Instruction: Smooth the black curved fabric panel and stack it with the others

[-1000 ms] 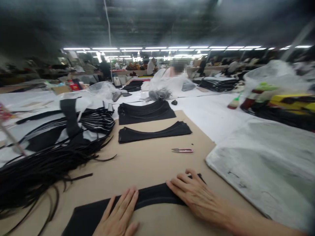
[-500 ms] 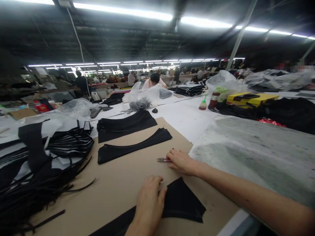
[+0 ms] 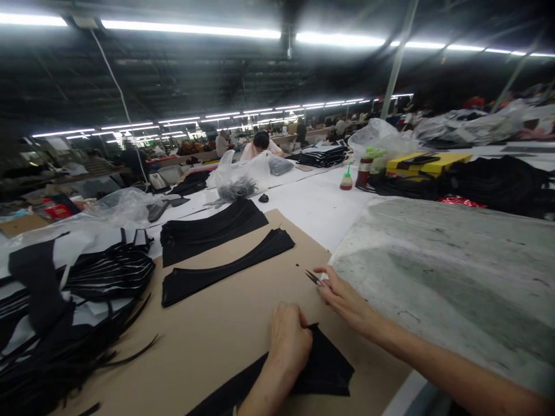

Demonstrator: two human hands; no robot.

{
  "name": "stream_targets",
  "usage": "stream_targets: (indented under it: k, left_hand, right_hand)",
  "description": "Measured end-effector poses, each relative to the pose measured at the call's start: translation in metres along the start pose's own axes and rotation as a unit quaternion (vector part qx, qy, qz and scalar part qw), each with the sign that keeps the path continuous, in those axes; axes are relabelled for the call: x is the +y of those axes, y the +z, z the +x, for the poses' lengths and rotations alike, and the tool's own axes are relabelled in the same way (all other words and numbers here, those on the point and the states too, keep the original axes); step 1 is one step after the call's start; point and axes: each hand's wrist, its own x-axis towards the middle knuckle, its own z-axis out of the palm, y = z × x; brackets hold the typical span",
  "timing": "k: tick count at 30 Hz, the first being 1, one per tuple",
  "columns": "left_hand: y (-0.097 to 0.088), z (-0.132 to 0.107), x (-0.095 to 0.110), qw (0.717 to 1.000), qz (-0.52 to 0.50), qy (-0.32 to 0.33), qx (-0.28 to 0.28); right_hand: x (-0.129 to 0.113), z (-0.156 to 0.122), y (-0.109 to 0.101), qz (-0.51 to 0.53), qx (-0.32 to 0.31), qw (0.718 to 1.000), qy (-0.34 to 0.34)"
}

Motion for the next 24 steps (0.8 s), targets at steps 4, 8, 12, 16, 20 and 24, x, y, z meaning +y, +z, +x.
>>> stream_targets:
  k: [4, 8, 12, 16, 20, 24]
  left_hand:
    - [0.002, -0.001, -0.002, 0.997, -0.074, 0.012, 0.002]
    - [0.005, 0.003, -0.009, 0.951, -0.303, -0.001, -0.067]
    - [0.005, 0.007, -0.014, 0.895, -0.428, -0.012, -0.123]
    - [0.003, 0.006, -0.014, 0.881, -0.456, -0.027, -0.122]
    - [0.001, 0.002, -0.014, 0.868, -0.482, -0.043, -0.11]
    - [0.0, 0.0, -0.016, 0.849, -0.513, -0.05, -0.117]
  right_hand:
    - [0.012, -0.041, 0.001, 0.084, -0.025, 0.996, 0.014]
    - [0.005, -0.062, 0.003, 0.123, -0.039, 0.991, 0.04]
    - [-0.008, -0.07, 0.006, 0.143, -0.032, 0.987, 0.058]
    - [-0.019, -0.076, 0.008, 0.141, -0.029, 0.987, 0.072]
    - [-0.025, -0.08, 0.012, 0.115, -0.034, 0.99, 0.075]
    - [-0.024, -0.081, 0.018, 0.087, -0.011, 0.995, 0.051]
